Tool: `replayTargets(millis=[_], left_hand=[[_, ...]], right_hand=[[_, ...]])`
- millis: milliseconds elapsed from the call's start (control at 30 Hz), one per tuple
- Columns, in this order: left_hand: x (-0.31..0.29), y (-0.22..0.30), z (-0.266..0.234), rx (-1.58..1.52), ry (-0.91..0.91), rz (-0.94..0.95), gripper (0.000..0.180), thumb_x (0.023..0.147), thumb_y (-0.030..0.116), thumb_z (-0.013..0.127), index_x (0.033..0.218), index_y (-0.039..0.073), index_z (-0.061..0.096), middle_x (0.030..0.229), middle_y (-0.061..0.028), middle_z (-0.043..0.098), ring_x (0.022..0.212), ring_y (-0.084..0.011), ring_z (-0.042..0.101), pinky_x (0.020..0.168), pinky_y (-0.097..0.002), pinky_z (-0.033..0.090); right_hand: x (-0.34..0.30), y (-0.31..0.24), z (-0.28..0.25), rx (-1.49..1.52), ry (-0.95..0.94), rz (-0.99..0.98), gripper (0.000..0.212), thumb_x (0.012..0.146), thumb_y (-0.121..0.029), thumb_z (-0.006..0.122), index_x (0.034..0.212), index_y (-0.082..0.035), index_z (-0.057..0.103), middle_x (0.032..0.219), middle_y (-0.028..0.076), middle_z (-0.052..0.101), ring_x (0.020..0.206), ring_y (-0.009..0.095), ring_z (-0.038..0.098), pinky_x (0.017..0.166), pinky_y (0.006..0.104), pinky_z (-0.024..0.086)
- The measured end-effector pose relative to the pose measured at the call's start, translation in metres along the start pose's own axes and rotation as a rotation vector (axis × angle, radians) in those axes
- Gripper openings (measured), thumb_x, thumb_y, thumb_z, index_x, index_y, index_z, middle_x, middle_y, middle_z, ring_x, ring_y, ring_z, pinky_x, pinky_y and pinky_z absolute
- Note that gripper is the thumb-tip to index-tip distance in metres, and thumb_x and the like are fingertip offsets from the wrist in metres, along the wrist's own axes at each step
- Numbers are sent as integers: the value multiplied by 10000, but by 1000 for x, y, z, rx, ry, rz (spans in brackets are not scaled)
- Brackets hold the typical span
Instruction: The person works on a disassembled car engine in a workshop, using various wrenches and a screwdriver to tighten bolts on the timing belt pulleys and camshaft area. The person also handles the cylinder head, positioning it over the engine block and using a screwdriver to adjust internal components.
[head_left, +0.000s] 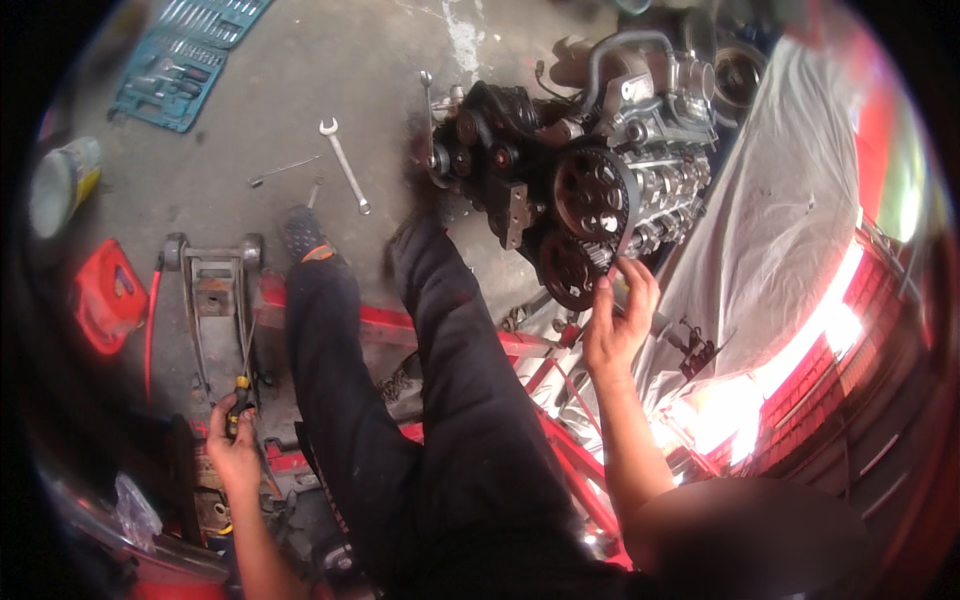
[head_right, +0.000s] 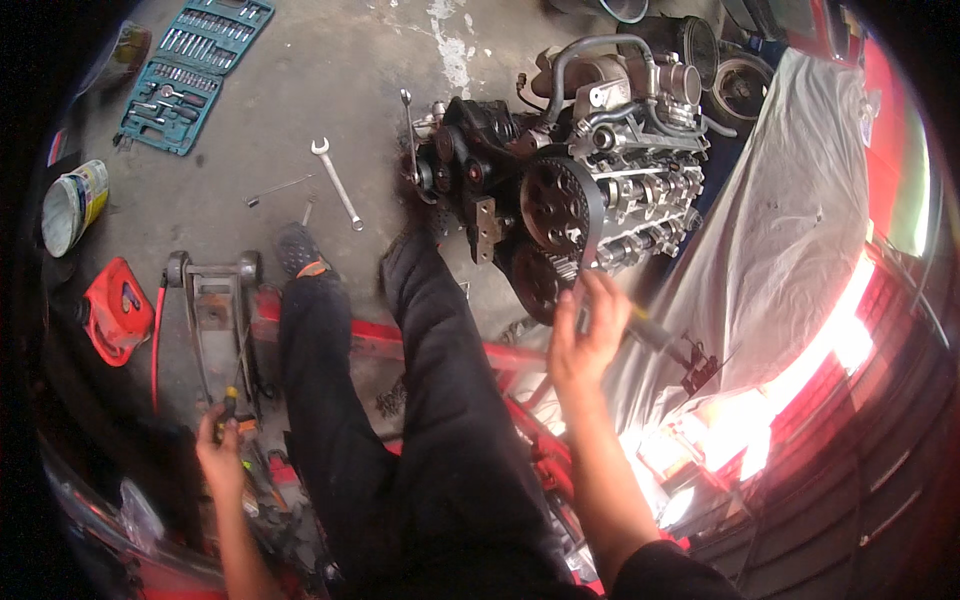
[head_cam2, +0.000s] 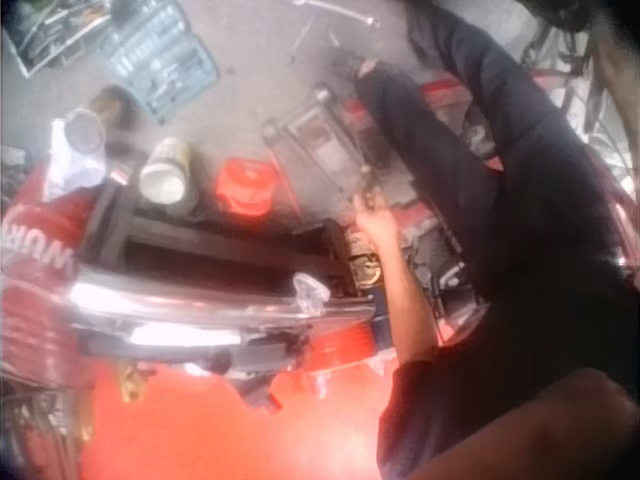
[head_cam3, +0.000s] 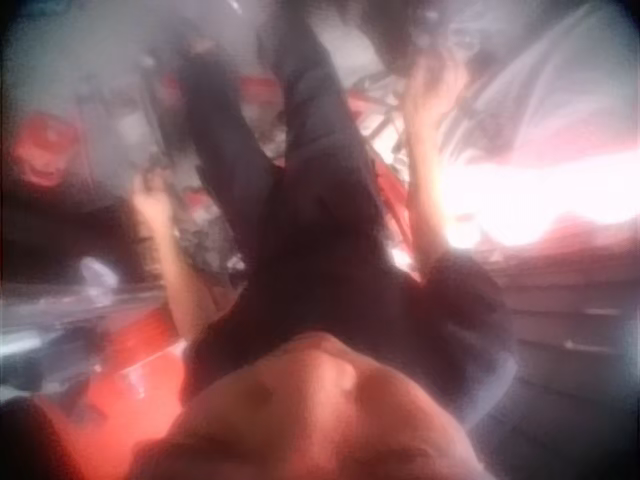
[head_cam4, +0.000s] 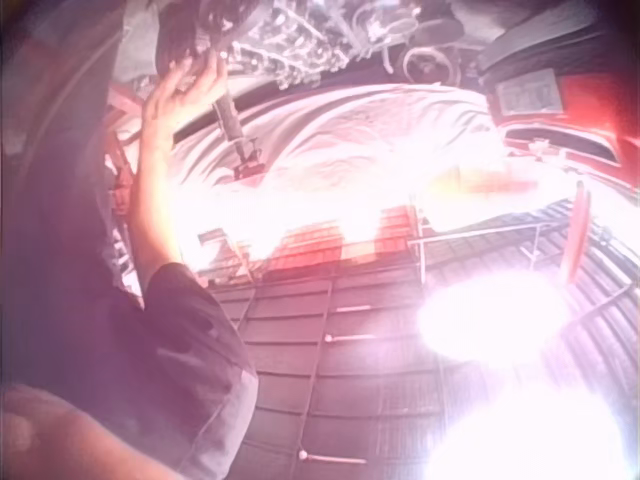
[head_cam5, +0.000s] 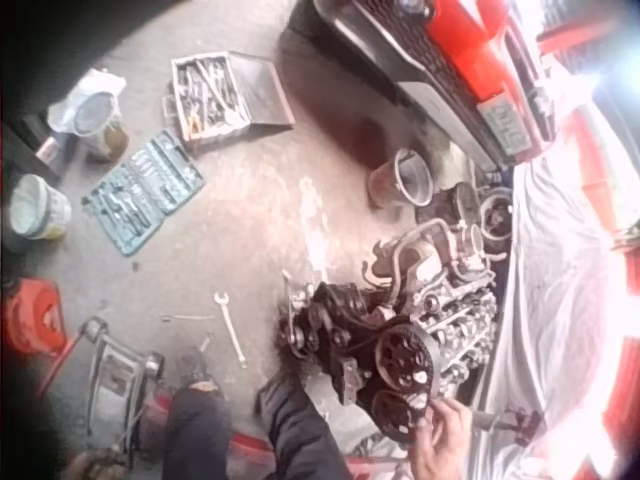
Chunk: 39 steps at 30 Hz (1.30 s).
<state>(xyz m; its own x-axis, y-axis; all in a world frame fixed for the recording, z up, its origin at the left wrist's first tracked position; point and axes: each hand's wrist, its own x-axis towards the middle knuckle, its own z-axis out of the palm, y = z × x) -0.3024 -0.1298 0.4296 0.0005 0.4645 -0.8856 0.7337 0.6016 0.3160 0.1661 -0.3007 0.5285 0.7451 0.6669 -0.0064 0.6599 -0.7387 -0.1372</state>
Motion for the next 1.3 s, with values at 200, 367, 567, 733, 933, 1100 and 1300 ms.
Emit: replayTargets(millis=[200,367,567,733,933,1100,1300], left_hand=[[11,-11,1,6,-17,36,289,950,-34,607,1239,-38,629,1090,-93,673,989,-153,602,919,-281,467],[13,-11,8,62,11,104,293,949,-31,615,1242,-25,635,1033,-63,653,905,-126,568,840,-257,463],[6,-3,17,-50,21,39,273,946,-31,623,1218,-16,637,998,-42,634,761,-89,527,695,-238,446],[-3,-8,47,-220,110,47,172,934,-26,649,1095,4,595,947,-33,591,693,-96,525,646,-248,463],[-21,-2,158,-600,70,-109,213,931,75,702,1016,49,509,905,-37,576,691,-123,586,595,-265,514],[-16,7,269,-778,-72,-181,246,941,155,719,980,52,500,881,-41,585,693,-115,593,509,-288,503],[103,-26,373,-608,32,-74,210,920,106,722,946,20,532,787,-75,612,721,-154,625,611,-328,502]], right_hand=[[3,4,-4,-6,-79,-17,386,899,-14,693,1277,-22,617,1283,169,603,1214,319,584,1043,406,465],[-7,27,8,172,-134,210,482,980,-74,670,1423,-1,494,1299,121,590,1196,208,565,1011,337,462],[-1,32,11,222,-70,37,451,1017,-90,580,1445,-3,470,1421,141,492,1226,213,542,1031,346,448],[1,54,33,327,-95,182,596,1016,-151,582,1533,1,327,1477,176,443,1318,272,477,1132,393,365],[-3,64,47,481,-62,187,639,1010,-170,614,1539,30,317,1485,170,447,1332,258,469,1146,372,345],[-2,58,49,483,-17,217,598,1015,-164,587,1525,36,345,1460,180,478,1311,268,491,1122,377,383],[0,57,47,759,238,588,564,1042,-313,474,1541,-78,360,1484,187,474,1316,335,509,1106,492,410]])
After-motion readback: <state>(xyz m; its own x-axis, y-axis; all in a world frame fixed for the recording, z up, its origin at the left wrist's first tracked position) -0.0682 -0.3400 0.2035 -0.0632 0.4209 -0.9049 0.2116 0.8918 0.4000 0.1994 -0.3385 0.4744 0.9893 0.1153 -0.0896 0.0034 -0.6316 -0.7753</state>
